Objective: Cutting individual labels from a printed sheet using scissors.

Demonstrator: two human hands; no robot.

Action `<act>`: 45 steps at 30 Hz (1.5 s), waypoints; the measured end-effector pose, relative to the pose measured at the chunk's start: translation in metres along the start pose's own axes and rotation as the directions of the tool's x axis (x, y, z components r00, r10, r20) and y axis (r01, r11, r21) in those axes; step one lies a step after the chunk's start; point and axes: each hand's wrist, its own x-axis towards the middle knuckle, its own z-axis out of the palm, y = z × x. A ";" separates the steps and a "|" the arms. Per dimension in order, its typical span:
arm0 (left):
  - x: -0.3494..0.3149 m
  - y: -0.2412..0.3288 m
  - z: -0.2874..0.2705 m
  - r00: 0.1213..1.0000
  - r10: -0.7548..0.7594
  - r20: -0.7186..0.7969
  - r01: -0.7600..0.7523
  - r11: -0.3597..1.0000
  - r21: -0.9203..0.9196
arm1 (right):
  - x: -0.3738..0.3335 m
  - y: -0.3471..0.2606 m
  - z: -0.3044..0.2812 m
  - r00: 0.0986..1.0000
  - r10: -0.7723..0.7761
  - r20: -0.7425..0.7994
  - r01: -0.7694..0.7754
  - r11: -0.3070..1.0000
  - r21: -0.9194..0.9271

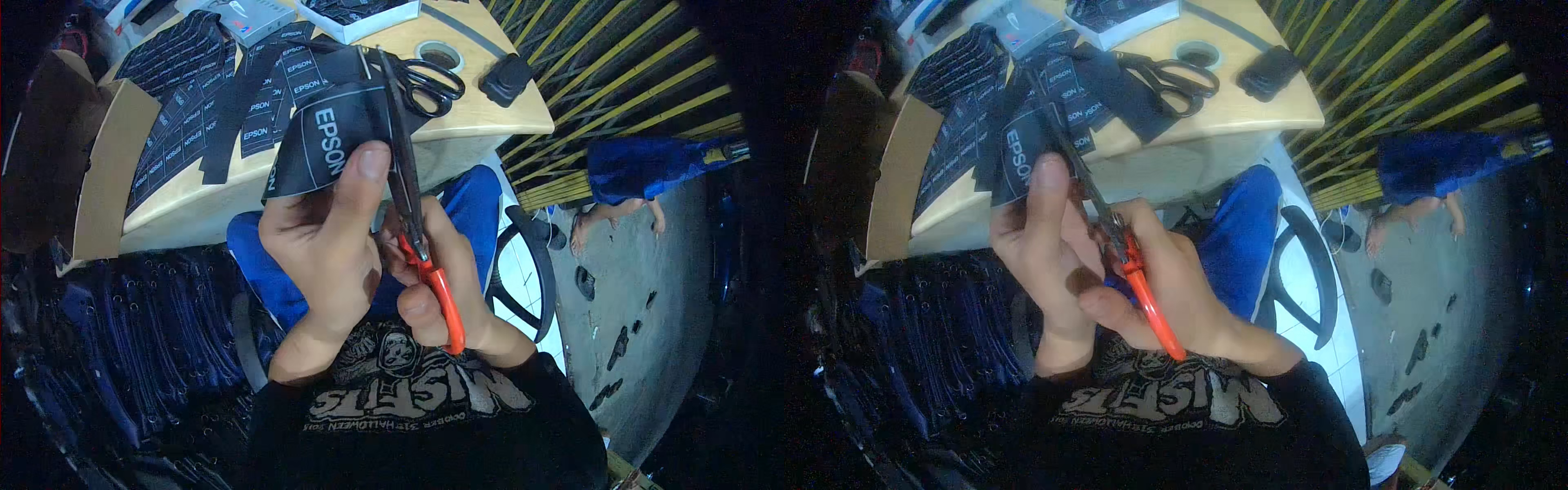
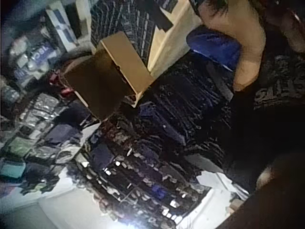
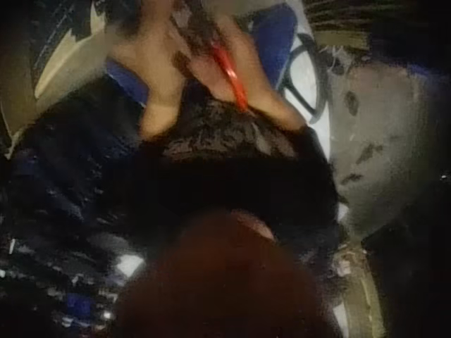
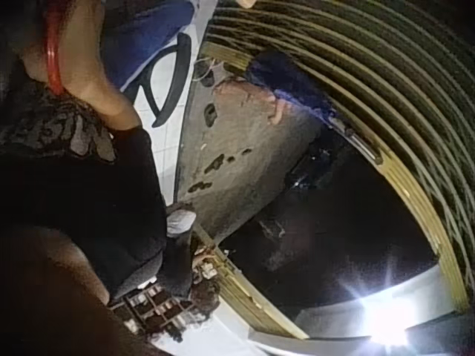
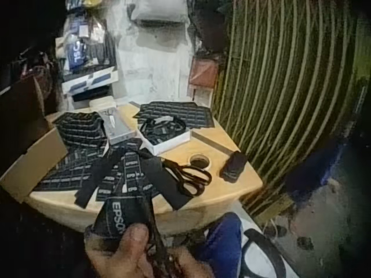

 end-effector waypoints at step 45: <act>-0.006 0.003 0.001 0.999 -0.003 -0.038 0.000 0.998 -0.070 | 0.003 -0.007 0.002 0.997 -0.048 -0.060 0.049 0.999 0.013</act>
